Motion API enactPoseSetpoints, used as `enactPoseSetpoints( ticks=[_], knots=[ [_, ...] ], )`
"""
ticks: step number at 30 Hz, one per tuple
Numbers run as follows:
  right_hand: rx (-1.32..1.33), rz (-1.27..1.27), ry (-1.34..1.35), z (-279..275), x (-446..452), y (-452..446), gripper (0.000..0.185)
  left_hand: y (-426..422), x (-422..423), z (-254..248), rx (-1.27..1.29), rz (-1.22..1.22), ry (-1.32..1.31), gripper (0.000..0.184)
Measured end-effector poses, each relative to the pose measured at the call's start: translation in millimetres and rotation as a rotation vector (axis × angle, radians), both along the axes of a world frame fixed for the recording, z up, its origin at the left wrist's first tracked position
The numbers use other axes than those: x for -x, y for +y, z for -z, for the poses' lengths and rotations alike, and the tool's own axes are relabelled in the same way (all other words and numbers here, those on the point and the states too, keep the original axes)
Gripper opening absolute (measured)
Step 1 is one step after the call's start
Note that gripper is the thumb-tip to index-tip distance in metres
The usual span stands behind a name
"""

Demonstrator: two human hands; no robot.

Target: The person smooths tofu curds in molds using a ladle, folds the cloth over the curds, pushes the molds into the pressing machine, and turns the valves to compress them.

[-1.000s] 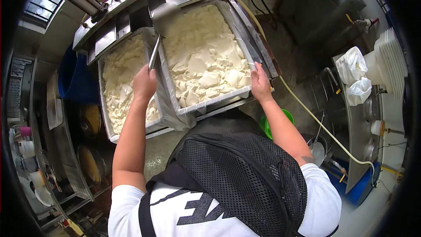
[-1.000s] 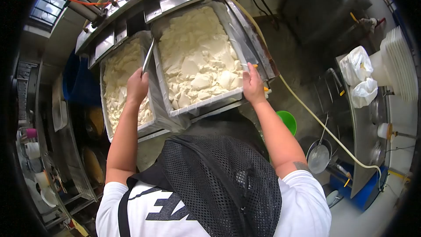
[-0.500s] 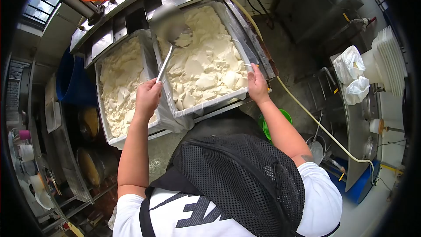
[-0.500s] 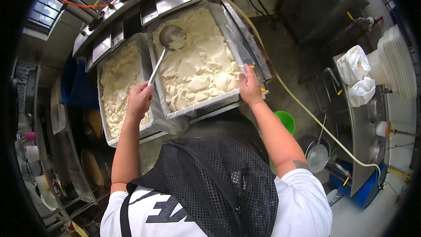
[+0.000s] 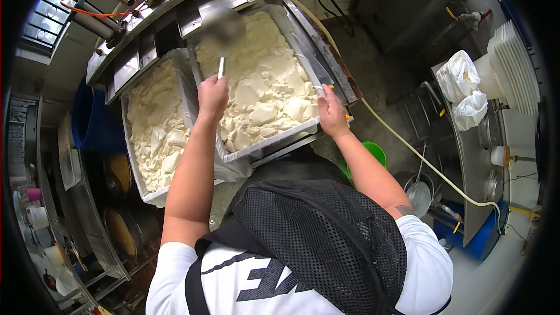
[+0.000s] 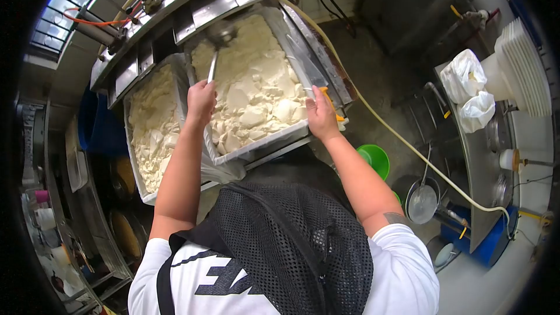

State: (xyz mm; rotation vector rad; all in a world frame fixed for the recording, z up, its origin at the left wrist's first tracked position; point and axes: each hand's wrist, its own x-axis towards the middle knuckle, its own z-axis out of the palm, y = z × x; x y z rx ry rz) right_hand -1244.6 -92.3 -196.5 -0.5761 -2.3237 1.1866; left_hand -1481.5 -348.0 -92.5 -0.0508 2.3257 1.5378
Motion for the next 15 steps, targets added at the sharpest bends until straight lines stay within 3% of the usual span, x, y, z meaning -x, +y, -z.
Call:
enactPoseSetpoints(
  ticks=[4,8,11,12,15],
  knots=[
    [0.014,0.003,-0.021,-2.2,-1.8,-0.6,0.059,14.6,23.6,10.5,0.217,0.085,0.281,0.031],
    [0.011,-0.017,-0.004,-0.3,-1.0,1.0,0.058,15.4,24.3,8.9,0.214,0.134,0.249,0.032],
    [0.017,-0.018,-0.014,-0.2,-0.4,1.1,0.057,-6.1,-6.9,-18.9,0.156,0.153,0.129,0.031],
    [0.02,-0.014,-0.017,-0.9,-0.6,0.6,0.057,-18.7,-8.8,-10.5,0.15,0.111,0.226,0.031],
    [0.007,-0.014,0.0,-1.1,-0.3,0.3,0.057,-57.1,-11.9,2.8,0.096,-0.001,0.189,0.031]
  ],
)
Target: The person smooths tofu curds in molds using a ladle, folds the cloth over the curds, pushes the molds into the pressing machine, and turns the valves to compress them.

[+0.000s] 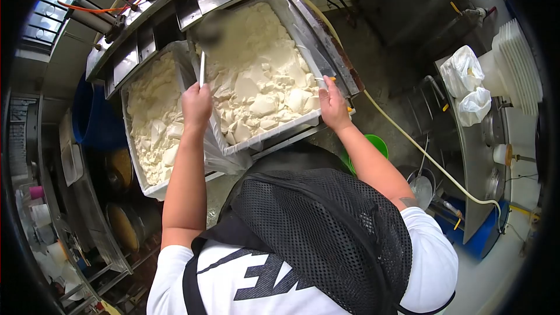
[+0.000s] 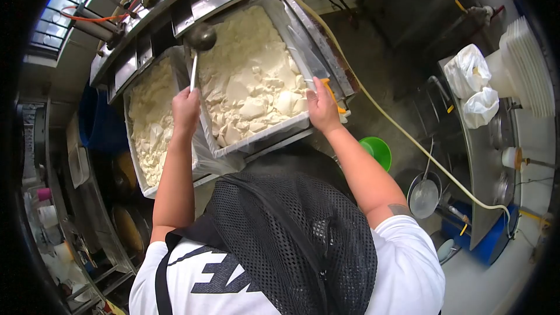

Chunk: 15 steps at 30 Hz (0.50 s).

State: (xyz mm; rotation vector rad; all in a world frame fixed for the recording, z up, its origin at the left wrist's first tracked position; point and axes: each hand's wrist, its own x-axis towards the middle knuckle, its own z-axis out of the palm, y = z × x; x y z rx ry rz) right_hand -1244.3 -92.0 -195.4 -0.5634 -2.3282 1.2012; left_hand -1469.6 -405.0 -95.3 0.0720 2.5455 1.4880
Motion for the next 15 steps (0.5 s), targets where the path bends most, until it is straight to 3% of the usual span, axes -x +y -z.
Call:
enactPoseSetpoints(
  ticks=[2,4,9,15],
  knots=[
    [-0.008,-0.001,-0.01,-0.9,-0.1,1.3,0.057,-13.7,-17.6,-3.7,0.001,0.003,0.008,0.03],
    [-0.008,0.006,-0.02,-1.2,0.1,0.4,0.056,-21.2,-44.5,-23.8,-0.103,0.091,-0.224,0.028],
    [-0.019,-0.008,-0.005,5.0,1.6,2.2,0.056,-63.2,-51.4,-25.4,0.147,0.107,0.051,0.028],
    [0.009,-0.003,-0.002,3.5,1.2,0.6,0.057,-83.1,-79.2,-57.2,0.089,0.16,-0.158,0.032]
  ],
)
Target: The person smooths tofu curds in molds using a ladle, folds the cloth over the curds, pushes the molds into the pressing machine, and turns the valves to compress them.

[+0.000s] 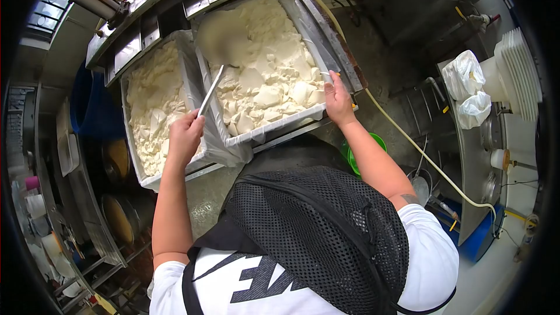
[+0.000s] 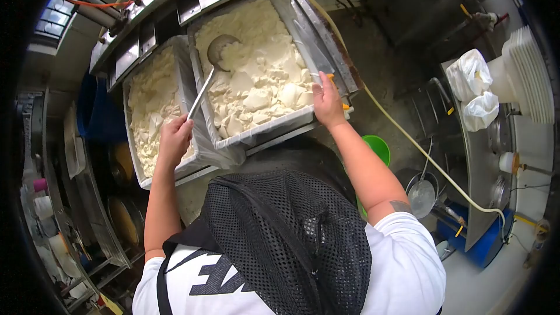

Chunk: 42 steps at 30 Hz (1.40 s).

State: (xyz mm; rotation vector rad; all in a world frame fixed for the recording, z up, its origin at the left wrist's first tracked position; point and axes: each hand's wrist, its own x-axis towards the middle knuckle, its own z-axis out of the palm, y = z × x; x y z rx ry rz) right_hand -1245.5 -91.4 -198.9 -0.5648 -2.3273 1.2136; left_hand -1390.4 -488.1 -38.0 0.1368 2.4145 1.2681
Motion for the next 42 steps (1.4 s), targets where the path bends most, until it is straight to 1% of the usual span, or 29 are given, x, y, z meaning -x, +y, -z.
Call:
enactPoseSetpoints(
  ticks=[1,2,4,5,6,7,9,11,13,15,17,18,19,21,23,24,25,27,28,29,31,34,35,37,39,41,42],
  knots=[
    [0.005,0.002,0.001,-0.4,-0.4,-0.4,0.057,-3.2,-6.5,-4.5,-0.018,0.033,-0.042,0.033],
    [0.004,0.002,-0.001,1.3,0.3,0.1,0.057,-9.1,-7.7,-2.9,0.022,0.06,0.042,0.036],
    [-0.016,0.0,0.017,5.3,0.2,0.1,0.059,-17.1,-8.2,-2.1,0.035,0.052,0.05,0.036],
    [-0.017,-0.002,0.015,4.5,0.0,0.2,0.059,-18.3,-9.7,-5.8,0.048,0.043,0.064,0.036],
    [-0.011,0.0,0.003,3.1,0.4,1.0,0.06,-20.9,-11.9,-13.0,0.091,0.105,0.055,0.035],
    [-0.004,0.002,-0.01,2.2,0.5,1.1,0.06,-22.1,-14.9,-21.1,0.091,0.103,0.054,0.035],
    [-0.004,-0.001,-0.011,2.7,0.3,1.1,0.061,-24.3,-21.0,-33.0,0.134,0.304,-0.005,0.035],
    [-0.005,-0.003,-0.013,3.5,0.2,0.1,0.061,-32.6,-22.1,-33.0,0.126,0.279,-0.022,0.036],
    [-0.036,0.015,-0.018,3.8,-0.3,-0.7,0.06,-39.7,-19.1,-28.4,0.148,0.263,0.145,0.036],
    [-0.033,0.013,-0.024,0.8,0.0,-1.5,0.059,-43.8,-13.6,-34.8,0.152,0.245,0.102,0.036],
    [-0.032,0.015,-0.028,-0.6,0.7,-1.4,0.059,-53.0,-5.8,-48.1,0.211,0.481,0.183,0.035],
    [-0.026,0.01,-0.03,-0.2,1.0,-0.6,0.059,-57.4,-2.5,-62.2,0.218,0.533,0.121,0.034],
    [-0.021,0.007,-0.032,0.3,0.6,0.6,0.059,-61.9,-3.2,-81.7,0.28,0.537,0.091,0.033],
    [-0.008,0.015,-0.036,1.6,0.4,0.2,0.058,-86.2,3.1,-98.4,0.313,0.557,0.151,0.032],
    [0.007,0.026,-0.037,2.4,-0.1,0.3,0.057,-94.5,6.6,-117.5,0.343,0.523,0.129,0.032],
    [-0.006,0.029,-0.036,3.0,0.1,-0.1,0.057,-86.8,7.9,-129.3,0.443,0.528,0.106,0.032],
    [-0.019,0.03,-0.033,3.5,0.6,-0.5,0.056,-79.2,9.0,-125.9,0.441,0.526,0.109,0.032],
    [-0.034,0.028,-0.019,3.1,1.0,-1.6,0.056,-67.2,15.4,-108.7,0.44,0.537,0.293,0.032],
    [-0.045,0.031,-0.008,2.8,0.9,-1.8,0.056,-63.4,21.6,-90.0,0.414,0.511,0.348,0.03],
    [-0.046,0.035,-0.005,3.4,1.0,-1.8,0.056,-56.8,27.5,-74.9,0.413,0.513,0.352,0.03],
    [-0.02,0.039,-0.016,3.5,1.1,-1.3,0.055,-36.8,37.1,-45.8,0.354,0.382,0.321,0.03],
    [-0.017,0.046,-0.014,1.1,1.0,-2.5,0.055,-8.1,48.4,16.5,0.109,0.188,0.295,0.03],
    [-0.02,0.054,-0.014,1.1,0.9,-2.5,0.055,3.7,51.7,28.4,0.106,0.195,0.295,0.03],
    [-0.022,0.049,-0.006,2.8,0.4,-3.6,0.055,27.9,53.9,46.0,-0.103,0.037,0.164,0.029],
    [-0.04,0.056,-0.011,3.1,-0.3,-4.7,0.055,37.0,52.4,49.1,-0.123,0.055,0.125,0.028],
    [-0.057,0.064,-0.01,1.7,1.0,-3.6,0.055,37.5,38.2,46.1,-0.041,0.121,0.009,0.027],
    [-0.053,0.061,-0.014,0.5,0.4,-4.0,0.055,34.9,28.5,41.1,-0.057,0.188,-0.011,0.03]
  ],
)
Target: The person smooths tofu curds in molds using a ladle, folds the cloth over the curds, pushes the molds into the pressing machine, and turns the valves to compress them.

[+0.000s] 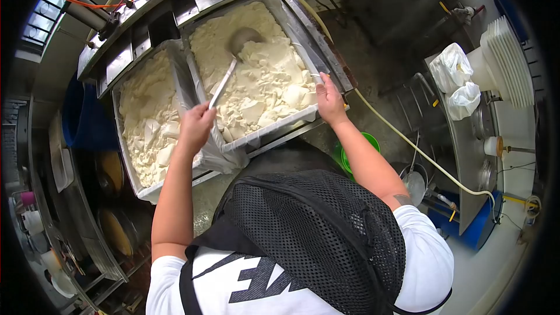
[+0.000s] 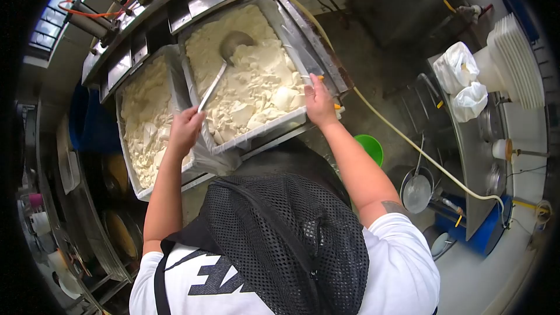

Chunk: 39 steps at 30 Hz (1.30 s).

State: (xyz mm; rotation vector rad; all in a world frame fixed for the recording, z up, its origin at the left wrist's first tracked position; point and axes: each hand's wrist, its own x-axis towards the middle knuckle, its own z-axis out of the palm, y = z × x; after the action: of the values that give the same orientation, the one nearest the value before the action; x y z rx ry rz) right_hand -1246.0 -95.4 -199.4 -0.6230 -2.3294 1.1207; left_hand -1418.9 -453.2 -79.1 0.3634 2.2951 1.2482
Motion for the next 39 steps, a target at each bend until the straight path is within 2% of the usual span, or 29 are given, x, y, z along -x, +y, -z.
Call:
enactPoseSetpoints(
  ticks=[3,8,10,13,17,22,24,25,27,28,30,32,33,37,38,39],
  knots=[
    [0.013,-0.011,0.002,-2.2,-0.5,0.2,0.056,-6.0,-28.5,-40.5,-0.006,0.035,-0.128,0.033],
    [0.02,-0.033,0.002,-0.8,-0.2,2.1,0.058,-23.2,-38.2,-44.6,0.094,0.076,-0.028,0.035],
    [0.008,-0.039,0.006,1.6,0.1,3.4,0.058,-38.7,-37.9,-51.8,0.106,0.186,0.078,0.035],
    [0.023,-0.038,-0.019,-1.6,-0.3,2.4,0.058,-48.0,-43.5,-63.7,0.157,0.116,0.094,0.035],
    [0.022,-0.06,-0.031,-3.8,-0.7,5.4,0.059,-60.0,-50.6,-117.5,0.306,0.238,0.035,0.033],
    [0.067,-0.101,-0.021,1.5,-0.4,8.5,0.056,-103.8,-62.2,-107.6,0.296,-0.047,0.41,0.033],
    [0.002,-0.109,-0.073,7.6,-2.3,14.3,0.056,-108.0,-74.7,-85.4,0.2,-0.189,0.341,0.034],
    [-0.114,-0.1,-0.091,10.1,-3.0,18.3,0.054,-109.2,-82.3,-75.2,0.145,-0.262,0.294,0.034],
    [-0.159,-0.059,0.016,-8.5,-2.9,13.7,0.049,-99.2,-104.7,-68.3,0.047,-0.364,0.153,0.034],
    [-0.203,-0.063,0.058,-13.1,-1.3,15.0,0.05,-89.8,-116.1,-63.9,-0.032,-0.384,0.172,0.035],
    [-0.265,-0.085,0.034,-35.1,0.9,9.7,0.051,-90.4,-131.9,-66.2,-0.1,-0.438,0.197,0.035],
    [-0.322,-0.17,0.1,-53.8,10.6,2.2,0.048,-94.7,-144.3,-75.0,-0.161,-0.535,-0.038,0.036],
    [-0.346,-0.21,0.137,-62.4,17.6,-3.9,0.046,-107.0,-148.3,-73.7,-0.194,-0.6,-0.04,0.036],
    [-0.346,-0.328,0.187,-88.0,46.4,-48.4,0.043,-166.7,-148.7,-88.5,-0.136,-0.808,0.115,0.042],
    [-0.227,-0.411,0.223,-90.4,53.6,-64.8,0.042,-197.1,-143.4,-73.0,-0.047,-0.827,0.234,0.044],
    [-0.109,-0.493,0.261,-94.0,56.4,-82.3,0.041,-224.7,-135.1,-58.6,0.017,-0.807,0.42,0.038]
  ],
)
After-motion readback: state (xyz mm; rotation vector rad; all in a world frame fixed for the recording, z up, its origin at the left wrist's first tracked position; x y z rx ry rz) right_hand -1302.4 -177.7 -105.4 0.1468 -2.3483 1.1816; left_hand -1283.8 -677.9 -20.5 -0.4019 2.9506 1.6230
